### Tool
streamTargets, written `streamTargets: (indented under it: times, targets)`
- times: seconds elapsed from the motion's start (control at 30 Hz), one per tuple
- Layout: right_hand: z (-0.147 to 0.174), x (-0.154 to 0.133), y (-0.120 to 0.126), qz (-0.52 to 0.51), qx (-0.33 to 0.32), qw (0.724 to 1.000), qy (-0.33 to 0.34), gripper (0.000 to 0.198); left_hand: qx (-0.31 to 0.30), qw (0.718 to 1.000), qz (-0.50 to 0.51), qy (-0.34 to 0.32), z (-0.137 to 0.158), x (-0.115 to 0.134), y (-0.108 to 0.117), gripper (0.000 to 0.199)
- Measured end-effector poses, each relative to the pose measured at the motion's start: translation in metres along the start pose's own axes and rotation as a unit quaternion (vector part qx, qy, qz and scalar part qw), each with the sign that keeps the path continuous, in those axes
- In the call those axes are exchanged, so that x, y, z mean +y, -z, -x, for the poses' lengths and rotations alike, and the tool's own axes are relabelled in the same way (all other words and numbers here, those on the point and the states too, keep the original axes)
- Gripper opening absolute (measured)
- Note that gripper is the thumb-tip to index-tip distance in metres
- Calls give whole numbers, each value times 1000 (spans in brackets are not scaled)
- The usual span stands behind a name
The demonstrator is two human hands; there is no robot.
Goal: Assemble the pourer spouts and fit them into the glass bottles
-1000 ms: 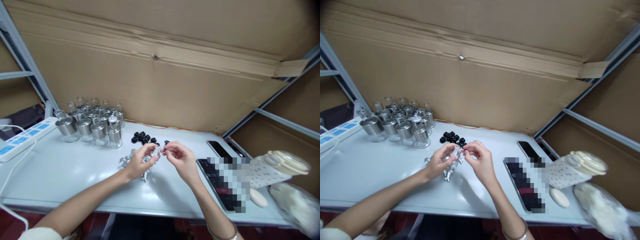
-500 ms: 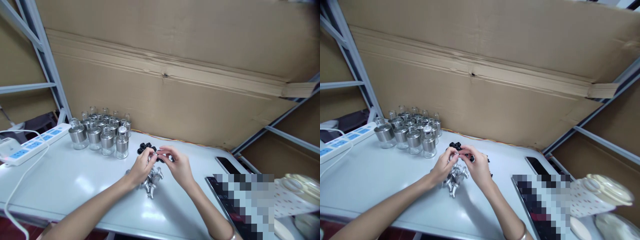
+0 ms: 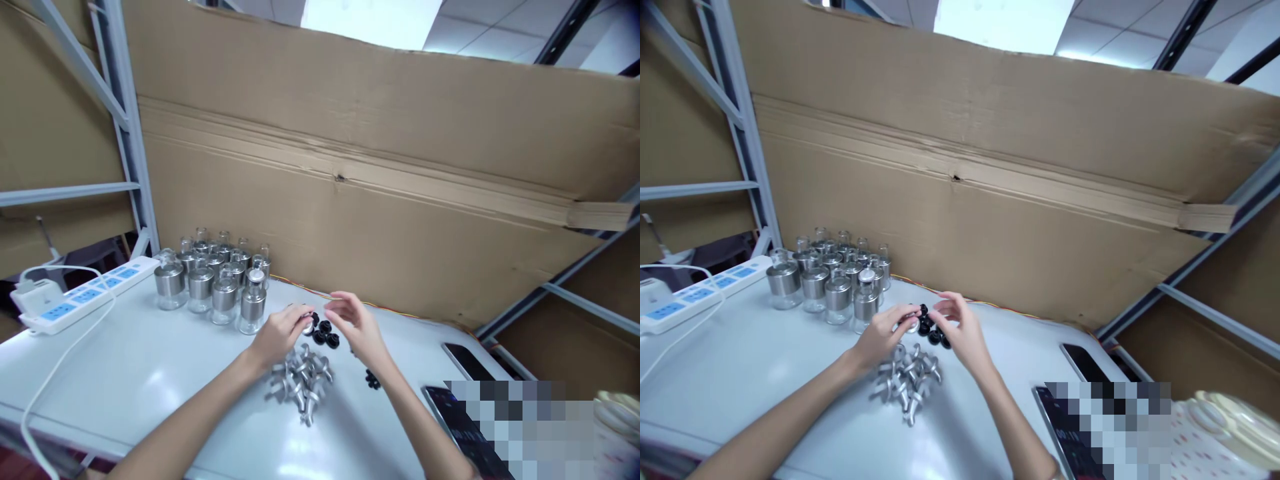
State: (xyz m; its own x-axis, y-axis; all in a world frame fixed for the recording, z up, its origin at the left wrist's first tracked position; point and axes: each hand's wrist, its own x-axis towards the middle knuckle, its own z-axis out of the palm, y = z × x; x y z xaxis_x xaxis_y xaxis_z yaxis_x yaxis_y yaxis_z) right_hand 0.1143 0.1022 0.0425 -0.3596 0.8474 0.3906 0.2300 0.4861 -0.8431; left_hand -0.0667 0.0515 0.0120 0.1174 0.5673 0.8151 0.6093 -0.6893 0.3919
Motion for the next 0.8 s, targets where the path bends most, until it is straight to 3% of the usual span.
streamTargets:
  times: [0.07,0.17,0.27,0.33,0.4,0.5,0.63,0.8]
  targets:
    - [-1,20,26,128,64,990,-6,43,48,998,-26,-32,-1,-4,6,18]
    - [6,60,77,347,172,922,-24,51,144,988,-40,-41,-7,-7,22,20]
    - [24,99,127,492,234,815,-197,56,264,963,-53,-6,-24,-11,50,23]
    - [36,119,152,537,239,760,-279,59,296,951,-79,52,-41,-18,73,22]
    - [45,134,169,545,238,730,-335,60,248,958,-95,105,-57,-31,95,21]
    - [48,149,180,538,215,727,-369,63,112,971,-124,172,-73,-56,121,21]
    - [42,153,180,536,202,726,-380,68,45,965,-126,226,-74,-79,139,22]
    - [35,153,173,531,272,713,-369,69,-24,960,-66,270,-68,-85,146,23]
